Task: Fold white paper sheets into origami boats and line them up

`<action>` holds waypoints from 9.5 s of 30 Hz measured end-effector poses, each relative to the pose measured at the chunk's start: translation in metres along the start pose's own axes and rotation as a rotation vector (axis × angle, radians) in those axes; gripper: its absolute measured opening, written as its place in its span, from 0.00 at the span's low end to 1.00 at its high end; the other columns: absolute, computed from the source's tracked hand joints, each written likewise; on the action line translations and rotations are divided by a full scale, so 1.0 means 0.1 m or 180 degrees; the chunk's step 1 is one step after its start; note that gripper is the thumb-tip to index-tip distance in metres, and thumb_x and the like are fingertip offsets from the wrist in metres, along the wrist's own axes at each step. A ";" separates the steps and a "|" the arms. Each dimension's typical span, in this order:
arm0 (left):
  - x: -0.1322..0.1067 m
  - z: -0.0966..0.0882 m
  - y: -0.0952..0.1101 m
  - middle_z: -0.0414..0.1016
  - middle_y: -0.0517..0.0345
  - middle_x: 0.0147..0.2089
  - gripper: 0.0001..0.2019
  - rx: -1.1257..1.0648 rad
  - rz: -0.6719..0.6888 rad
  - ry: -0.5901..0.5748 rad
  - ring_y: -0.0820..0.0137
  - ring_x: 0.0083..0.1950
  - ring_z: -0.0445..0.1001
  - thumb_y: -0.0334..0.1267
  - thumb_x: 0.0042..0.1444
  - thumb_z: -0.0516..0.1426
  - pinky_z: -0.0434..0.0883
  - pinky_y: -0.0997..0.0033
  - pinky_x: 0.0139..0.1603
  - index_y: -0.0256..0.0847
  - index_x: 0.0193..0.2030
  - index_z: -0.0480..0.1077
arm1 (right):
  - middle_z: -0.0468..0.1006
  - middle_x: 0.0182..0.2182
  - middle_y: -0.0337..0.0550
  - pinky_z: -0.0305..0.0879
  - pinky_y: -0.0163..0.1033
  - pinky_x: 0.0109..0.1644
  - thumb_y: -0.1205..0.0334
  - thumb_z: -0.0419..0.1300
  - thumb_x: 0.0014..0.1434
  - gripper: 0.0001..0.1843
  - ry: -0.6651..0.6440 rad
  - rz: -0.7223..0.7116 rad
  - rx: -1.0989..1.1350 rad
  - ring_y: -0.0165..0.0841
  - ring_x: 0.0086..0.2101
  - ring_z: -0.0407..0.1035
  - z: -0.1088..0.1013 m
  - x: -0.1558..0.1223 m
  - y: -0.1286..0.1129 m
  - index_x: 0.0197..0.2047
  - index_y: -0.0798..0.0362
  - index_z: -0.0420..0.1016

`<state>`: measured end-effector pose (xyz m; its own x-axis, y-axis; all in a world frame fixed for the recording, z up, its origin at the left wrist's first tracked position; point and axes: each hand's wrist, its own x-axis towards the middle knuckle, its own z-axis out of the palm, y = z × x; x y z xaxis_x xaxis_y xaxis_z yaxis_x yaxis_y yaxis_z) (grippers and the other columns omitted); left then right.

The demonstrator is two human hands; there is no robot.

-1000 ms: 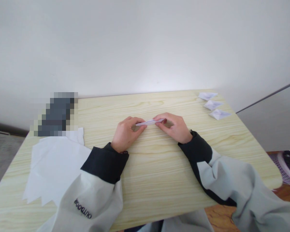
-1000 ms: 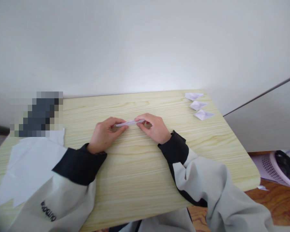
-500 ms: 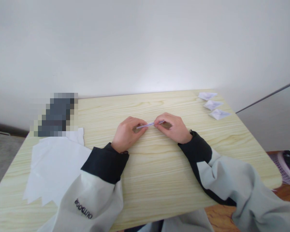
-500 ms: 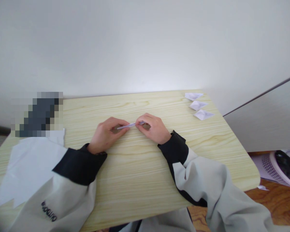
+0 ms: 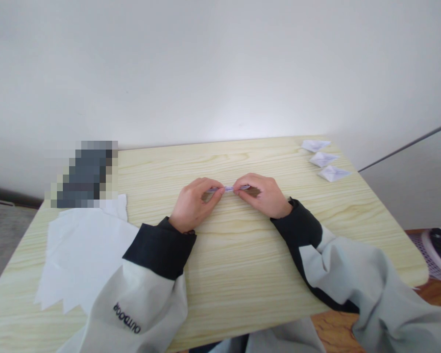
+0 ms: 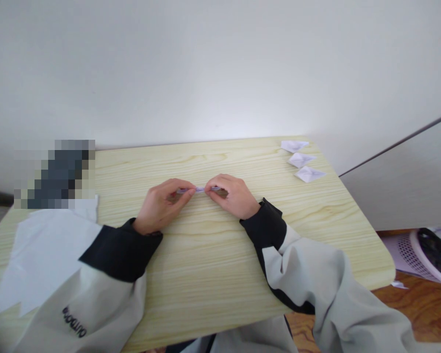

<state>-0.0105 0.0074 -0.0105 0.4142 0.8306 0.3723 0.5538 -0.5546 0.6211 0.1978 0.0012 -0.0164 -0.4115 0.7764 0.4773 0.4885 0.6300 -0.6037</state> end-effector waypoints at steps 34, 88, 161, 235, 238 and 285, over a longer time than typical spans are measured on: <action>0.00 0.02 0.00 0.78 0.55 0.37 0.05 -0.0112 0.0350 0.0137 0.71 0.38 0.75 0.35 0.56 0.58 0.72 0.73 0.42 0.39 0.34 0.74 | 0.79 0.36 0.44 0.68 0.38 0.45 0.69 0.57 0.57 0.04 0.0004 -0.0187 -0.0036 0.31 0.38 0.72 0.01 -0.01 -0.03 0.35 0.53 0.73; 0.00 0.07 0.18 0.71 0.54 0.40 0.10 0.1488 -0.0025 -0.0173 0.62 0.42 0.70 0.42 0.55 0.55 0.68 0.64 0.41 0.44 0.42 0.72 | 0.72 0.39 0.45 0.60 0.45 0.45 0.60 0.58 0.56 0.09 -0.0279 0.0444 -0.1388 0.39 0.40 0.65 0.14 0.06 -0.16 0.40 0.51 0.74; 0.00 0.01 -0.07 0.79 0.57 0.34 0.09 0.0473 0.0283 0.0303 0.73 0.35 0.74 0.34 0.60 0.54 0.69 0.76 0.39 0.36 0.35 0.75 | 0.81 0.31 0.40 0.63 0.32 0.29 0.60 0.63 0.56 0.06 0.0523 0.0600 -0.0013 0.26 0.25 0.68 0.01 0.00 0.10 0.30 0.53 0.80; 0.01 0.02 -0.08 0.74 0.52 0.46 0.11 0.0548 0.0602 -0.0055 0.65 0.48 0.72 0.34 0.58 0.54 0.70 0.64 0.51 0.42 0.47 0.72 | 0.76 0.41 0.45 0.72 0.36 0.38 0.61 0.56 0.61 0.10 0.0062 0.0185 -0.0331 0.31 0.35 0.73 0.05 -0.03 0.08 0.43 0.52 0.77; 0.01 0.02 -0.08 0.75 0.52 0.46 0.10 0.0567 0.0615 -0.0065 0.65 0.47 0.72 0.34 0.58 0.54 0.71 0.63 0.50 0.41 0.45 0.73 | 0.77 0.41 0.45 0.71 0.37 0.41 0.62 0.56 0.61 0.09 0.0047 0.0116 -0.0391 0.33 0.38 0.73 0.05 -0.02 0.08 0.41 0.51 0.78; -0.02 0.17 0.01 0.72 0.52 0.56 0.15 0.0990 0.0626 -0.0420 0.60 0.59 0.65 0.42 0.61 0.50 0.63 0.54 0.61 0.41 0.47 0.74 | 0.80 0.26 0.50 0.68 0.44 0.40 0.50 0.57 0.50 0.23 0.2570 0.3134 -0.1953 0.41 0.30 0.74 -1.33 -1.56 0.60 0.38 0.60 0.82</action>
<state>0.0014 0.0043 -0.0229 0.6124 0.7044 0.3590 0.6388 -0.7084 0.3003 0.3937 -0.0804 -0.0425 0.7344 0.5592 0.3846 0.6518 -0.4231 -0.6294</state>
